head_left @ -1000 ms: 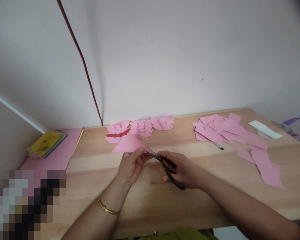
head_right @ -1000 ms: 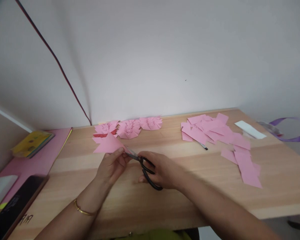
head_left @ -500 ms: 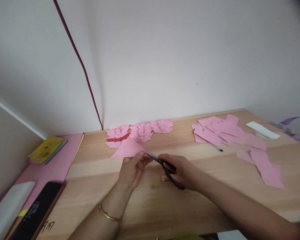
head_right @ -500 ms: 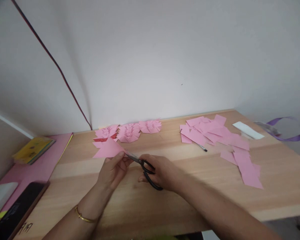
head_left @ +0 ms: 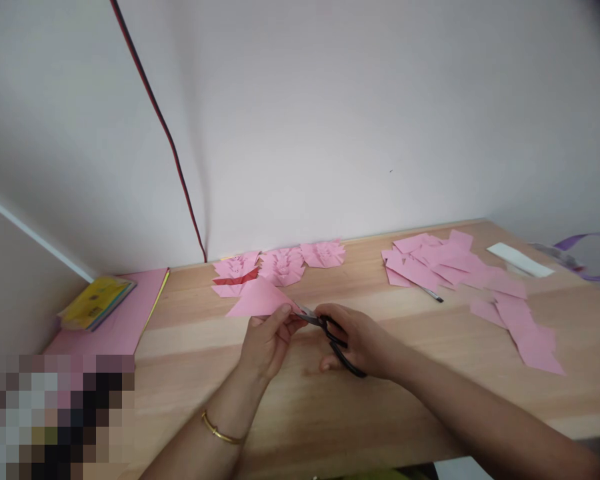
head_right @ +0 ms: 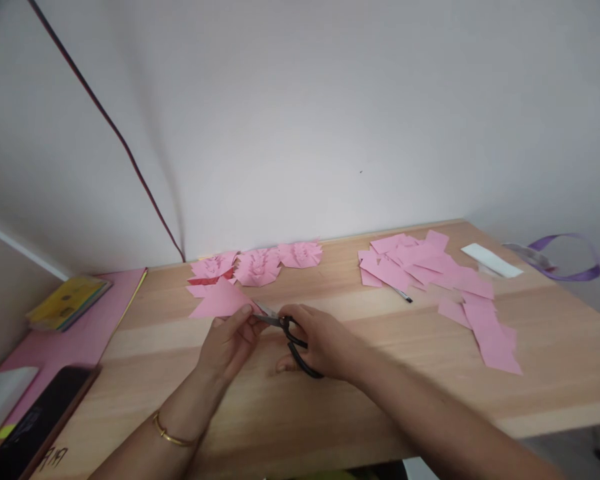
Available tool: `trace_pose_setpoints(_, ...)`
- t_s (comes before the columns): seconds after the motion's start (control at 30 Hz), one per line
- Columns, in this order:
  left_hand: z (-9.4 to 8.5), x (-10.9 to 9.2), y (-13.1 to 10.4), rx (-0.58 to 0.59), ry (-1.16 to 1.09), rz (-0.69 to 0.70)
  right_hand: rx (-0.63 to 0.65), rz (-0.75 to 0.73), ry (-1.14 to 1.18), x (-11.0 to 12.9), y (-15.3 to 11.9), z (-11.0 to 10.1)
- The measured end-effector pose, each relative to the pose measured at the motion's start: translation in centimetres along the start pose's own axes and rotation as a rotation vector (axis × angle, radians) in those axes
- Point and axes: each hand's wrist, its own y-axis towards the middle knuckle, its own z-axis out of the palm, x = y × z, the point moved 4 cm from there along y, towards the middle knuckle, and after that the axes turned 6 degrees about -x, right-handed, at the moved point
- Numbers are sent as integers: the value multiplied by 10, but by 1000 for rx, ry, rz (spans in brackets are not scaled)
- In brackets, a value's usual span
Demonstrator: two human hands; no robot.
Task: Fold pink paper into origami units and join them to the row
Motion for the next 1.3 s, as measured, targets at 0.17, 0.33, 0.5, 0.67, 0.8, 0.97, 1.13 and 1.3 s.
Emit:
trace_pose_setpoints(0.17, -3, 3, 0, -21, 21, 1, 37, 86, 51, 1, 0, 1)
trace_pose_setpoints(0.33, -4, 7, 0, -21, 29, -12, 61, 93, 78, 2, 0, 1)
trace_pose_setpoints(0.5, -2, 10, -2, -30, 50, -42, 55, 106, 70, 2, -1, 2)
trace_pose_setpoints(0.67, 1, 10, -3, -22, 53, -55, 55, 110, 59, 3, -1, 2)
trace_pose_setpoints(0.8, 1, 11, -3, -19, 46, -57, 69, 123, 51, 2, -3, 2)
trace_pose_setpoints(0.97, 0, 11, -3, -10, 50, -51, 81, 123, 29, -2, -4, 3)
trace_pose_setpoints(1.13, 1, 11, -3, -18, 57, -54, 101, 136, 5, -3, -6, 4)
trace_pose_setpoints(1.3, 2, 10, -4, -24, 67, -59, 97, 140, 2, 0, -6, 4)
